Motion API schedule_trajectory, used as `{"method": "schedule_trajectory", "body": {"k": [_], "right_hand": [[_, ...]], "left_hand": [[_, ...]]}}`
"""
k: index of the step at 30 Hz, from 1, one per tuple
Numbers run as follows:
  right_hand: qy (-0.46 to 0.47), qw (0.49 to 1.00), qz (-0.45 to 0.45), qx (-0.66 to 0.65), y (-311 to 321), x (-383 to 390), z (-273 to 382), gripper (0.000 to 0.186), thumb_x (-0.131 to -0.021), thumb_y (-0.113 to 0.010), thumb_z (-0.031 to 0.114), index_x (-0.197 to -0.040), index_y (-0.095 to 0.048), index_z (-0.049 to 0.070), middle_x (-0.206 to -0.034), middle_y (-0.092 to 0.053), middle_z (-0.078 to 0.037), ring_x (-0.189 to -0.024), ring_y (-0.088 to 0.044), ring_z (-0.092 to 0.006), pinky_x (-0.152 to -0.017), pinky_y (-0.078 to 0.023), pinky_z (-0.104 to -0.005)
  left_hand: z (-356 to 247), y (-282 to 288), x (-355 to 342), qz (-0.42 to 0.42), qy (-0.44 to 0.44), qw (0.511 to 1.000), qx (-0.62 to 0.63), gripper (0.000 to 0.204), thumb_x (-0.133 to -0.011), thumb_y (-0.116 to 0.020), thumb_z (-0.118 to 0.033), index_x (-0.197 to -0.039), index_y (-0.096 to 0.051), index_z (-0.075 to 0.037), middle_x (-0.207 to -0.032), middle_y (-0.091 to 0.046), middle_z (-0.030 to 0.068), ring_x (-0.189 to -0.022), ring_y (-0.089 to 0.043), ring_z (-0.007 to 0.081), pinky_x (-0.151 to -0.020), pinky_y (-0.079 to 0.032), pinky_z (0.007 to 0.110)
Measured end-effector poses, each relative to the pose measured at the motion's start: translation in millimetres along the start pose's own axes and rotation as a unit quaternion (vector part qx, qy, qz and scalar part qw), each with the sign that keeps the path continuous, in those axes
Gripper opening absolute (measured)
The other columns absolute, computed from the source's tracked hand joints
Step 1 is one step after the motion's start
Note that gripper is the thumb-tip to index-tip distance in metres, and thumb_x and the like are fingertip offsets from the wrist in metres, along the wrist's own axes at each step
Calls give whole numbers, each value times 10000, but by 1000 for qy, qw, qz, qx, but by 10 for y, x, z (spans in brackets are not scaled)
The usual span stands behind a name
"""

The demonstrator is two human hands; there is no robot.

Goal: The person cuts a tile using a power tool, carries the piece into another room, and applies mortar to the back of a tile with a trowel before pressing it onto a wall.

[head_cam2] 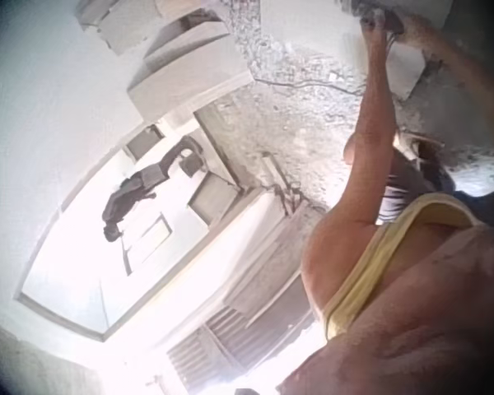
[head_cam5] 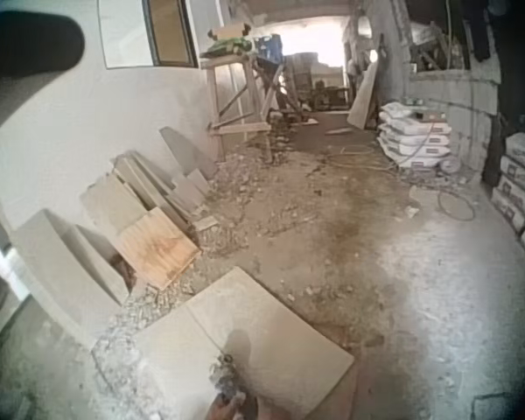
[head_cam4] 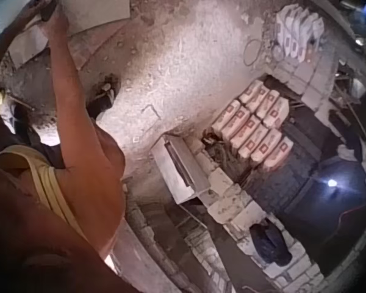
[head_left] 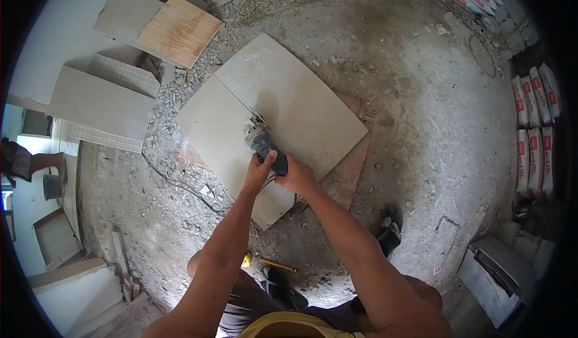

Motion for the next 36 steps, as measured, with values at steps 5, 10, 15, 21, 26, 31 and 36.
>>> {"method": "schedule_trajectory", "body": {"k": [5, 10, 15, 21, 26, 31, 36], "right_hand": [[5, 1000, -6, -1, 25, -2, 31, 664, -666, -767, 334, -1186, -482, 34, -1045, -657, -203, -988, -638, -407, -840, -508, -483], [-9, 1000, -3, 6, 35, 8, 10, 652, -662, -763, 335, -1171, -487, 34, -1055, -654, -206, -993, -637, -407, -844, -508, -482], [-16, 1000, -2, 6, 13, 62, -47, 647, -661, -761, 337, -1164, -489, 33, -1041, -659, -206, -982, -640, -409, -840, -508, -486], [-11, 1000, -3, 2, 14, 122, -65, 648, -651, -751, 343, -1153, -487, 28, -1005, -668, -205, -957, -647, -410, -833, -509, -483], [-15, 1000, -5, -11, 44, 157, -38, 627, -645, -741, 340, -1134, -498, 30, -999, -667, -213, -949, -649, -410, -831, -509, -480], [-19, 1000, 8, -20, 58, 176, -69, 657, -651, -759, 317, -1178, -486, 36, -1068, -649, -197, -985, -644, -396, -852, -507, -484], [-37, 999, 21, -5, 39, 209, -112, 656, -653, -755, 319, -1178, -486, 32, -1080, -646, -194, -994, -641, -392, -862, -502, -487]], "left_hand": [[15, 35, -22, -15, 7, 1000, -5, 702, -825, -721, -491, -1185, -511, 74, -1066, -611, 129, -970, -570, 191, -885, -444, 310], [-64, -30, 43, -6, 10, 1000, 19, 693, -825, -724, -485, -1170, -504, 73, -1053, -605, 128, -940, -582, 188, -829, -480, 316], [-54, -78, 111, -4, 28, 999, 23, 681, -828, -722, -481, -1158, -497, 71, -1027, -599, 122, -908, -590, 181, -773, -506, 324], [-4, -105, 141, 3, 1, 1000, 31, 674, -833, -715, -486, -1144, -508, 75, -994, -603, 116, -889, -575, 172, -788, -476, 305], [76, -52, 115, -19, 8, 1000, -10, 722, -812, -718, -522, -1146, -522, 88, -987, -608, 112, -893, -560, 176, -801, -455, 313], [-3, -112, 173, -21, 19, 1000, -12, 727, -809, -720, -519, -1153, -521, 90, -990, -611, 115, -903, -557, 179, -811, -451, 311], [23, -138, 195, -19, 22, 999, -14, 683, -825, -714, -494, -1143, -526, 80, -999, -614, 115, -911, -556, 177, -824, -448, 311]]}}
Point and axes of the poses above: each hand's wrist, its own x-axis away from the middle knuckle, its own y-axis out of the back of the hand, z = x × y, the point moved 7 cm from there along -x, towards the middle knuckle
